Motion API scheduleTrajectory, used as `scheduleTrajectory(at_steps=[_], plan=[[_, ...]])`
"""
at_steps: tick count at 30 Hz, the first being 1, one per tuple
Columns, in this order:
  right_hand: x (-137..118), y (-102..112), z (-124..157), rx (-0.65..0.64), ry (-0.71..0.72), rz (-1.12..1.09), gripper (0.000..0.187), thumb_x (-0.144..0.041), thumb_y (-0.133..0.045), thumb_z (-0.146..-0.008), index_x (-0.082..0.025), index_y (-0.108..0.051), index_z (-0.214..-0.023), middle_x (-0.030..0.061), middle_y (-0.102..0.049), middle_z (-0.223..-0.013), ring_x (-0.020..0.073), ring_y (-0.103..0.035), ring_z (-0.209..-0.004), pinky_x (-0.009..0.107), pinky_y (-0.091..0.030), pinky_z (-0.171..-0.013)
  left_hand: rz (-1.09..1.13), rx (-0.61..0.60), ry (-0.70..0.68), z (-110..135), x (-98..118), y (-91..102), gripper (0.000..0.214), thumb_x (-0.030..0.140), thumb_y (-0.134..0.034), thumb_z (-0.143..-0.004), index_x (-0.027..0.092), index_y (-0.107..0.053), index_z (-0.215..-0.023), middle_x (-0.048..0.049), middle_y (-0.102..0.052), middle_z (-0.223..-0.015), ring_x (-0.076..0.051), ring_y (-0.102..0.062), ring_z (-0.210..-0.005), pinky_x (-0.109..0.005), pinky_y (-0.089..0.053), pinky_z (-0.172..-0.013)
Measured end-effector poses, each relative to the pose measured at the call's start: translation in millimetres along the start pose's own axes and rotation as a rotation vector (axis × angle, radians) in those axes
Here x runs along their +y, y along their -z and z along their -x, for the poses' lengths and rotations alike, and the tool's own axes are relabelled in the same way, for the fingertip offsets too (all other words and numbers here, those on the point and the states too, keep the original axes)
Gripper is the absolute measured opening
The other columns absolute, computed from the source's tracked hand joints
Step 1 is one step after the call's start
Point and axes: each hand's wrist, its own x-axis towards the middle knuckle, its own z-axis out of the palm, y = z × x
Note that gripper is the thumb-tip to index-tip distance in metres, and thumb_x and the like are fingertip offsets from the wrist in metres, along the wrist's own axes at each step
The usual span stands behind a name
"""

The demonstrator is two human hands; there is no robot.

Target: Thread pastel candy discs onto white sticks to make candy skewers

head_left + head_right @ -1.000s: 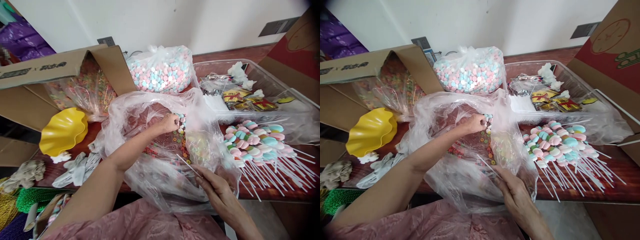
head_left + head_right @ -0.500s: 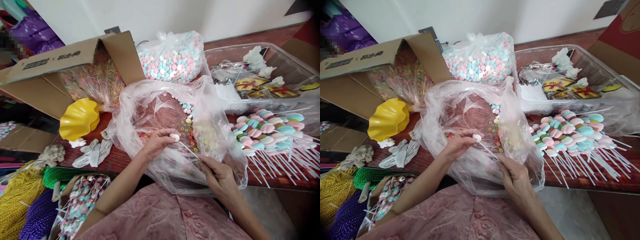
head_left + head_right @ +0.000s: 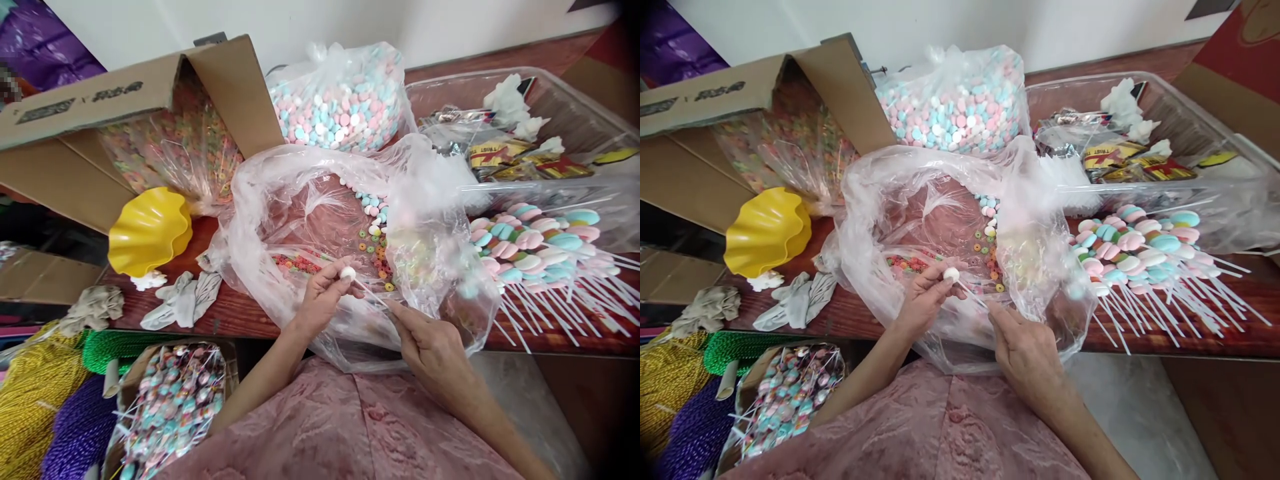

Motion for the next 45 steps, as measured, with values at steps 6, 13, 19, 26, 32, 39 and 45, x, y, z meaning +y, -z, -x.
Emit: scheduleTrajectory(at_steps=[6,13,19,26,32,39,45], plan=[[2,3,4,0.066,0.009,0.002,0.036,-0.016,-0.039,-0.097,-0.015,-0.069,-0.116,0.0095,-0.078,-0.097,0.0206,-0.075,-0.074,0.029,-0.056,-0.061,0.172,0.025,0.033,1,0,4.1,0.026,0.028,-0.079,-0.073,0.017,-0.073,-0.096,-0.0053,-0.073,-0.097,-0.009,-0.061,-0.066,-0.022,-0.044,-0.056],[-3,2,0,0.002,0.019,-0.021,0.036,-0.017,-0.039,-0.098,-0.014,-0.068,-0.119,0.0104,-0.077,-0.100,0.0205,-0.074,-0.074,0.030,-0.058,-0.066,0.179,-0.035,0.024,7,-1,8.3,0.023,0.026,-0.079,-0.075,0.018,-0.072,-0.095,-0.0035,-0.072,-0.088,-0.008,-0.060,-0.063,-0.020,-0.041,-0.053],[-3,4,4,0.026,0.059,-0.018,0.032,-0.014,-0.043,-0.097,-0.012,-0.067,-0.118,0.0109,-0.077,-0.101,0.0198,-0.074,-0.074,0.027,-0.057,-0.065,0.163,-0.007,0.045,8,-8,11.8,0.028,0.029,-0.078,-0.076,0.017,-0.072,-0.101,-0.0038,-0.071,-0.084,-0.008,-0.058,-0.062,-0.020,-0.042,-0.056],[-3,2,3,0.034,0.094,0.053,0.033,-0.014,-0.041,-0.097,-0.010,-0.069,-0.114,0.0113,-0.077,-0.094,0.0188,-0.071,-0.062,0.027,-0.052,-0.055,0.017,-0.060,-0.030,12,-12,13.1,0.029,0.033,-0.070,-0.085,0.018,-0.070,-0.109,-0.0020,-0.067,-0.078,-0.007,-0.054,-0.061,-0.021,-0.042,-0.058],[-7,-5,3,0.039,0.087,0.060,0.033,-0.013,-0.040,-0.096,-0.009,-0.067,-0.115,0.0091,-0.076,-0.085,0.0200,-0.071,-0.061,0.029,-0.051,-0.053,-0.403,-0.060,-0.354,16,-20,11.7,0.025,0.030,-0.054,-0.095,0.019,-0.068,-0.114,-0.0083,-0.066,-0.109,-0.007,-0.057,-0.068,-0.022,-0.049,-0.062],[-11,-16,5,0.147,0.095,-0.146,0.030,-0.010,-0.046,-0.096,-0.012,-0.065,-0.119,0.0086,-0.077,-0.091,0.0187,-0.073,-0.069,0.027,-0.053,-0.058,-0.384,-0.114,-0.261,21,-22,5.5,0.026,0.034,-0.053,-0.095,0.019,-0.067,-0.112,-0.0081,-0.062,-0.109,-0.009,-0.057,-0.071,-0.022,-0.049,-0.062],[-22,-25,6,0.133,0.099,-0.319,0.030,-0.011,-0.048,-0.097,-0.010,-0.063,-0.122,0.0115,-0.077,-0.099,0.0133,-0.066,-0.054,0.024,-0.047,-0.045,-0.087,-0.002,-0.206,24,-19,-9.1,0.026,0.042,-0.060,-0.092,0.021,-0.061,-0.108,-0.0030,-0.062,-0.096,-0.011,-0.058,-0.078,-0.023,-0.049,-0.070]])
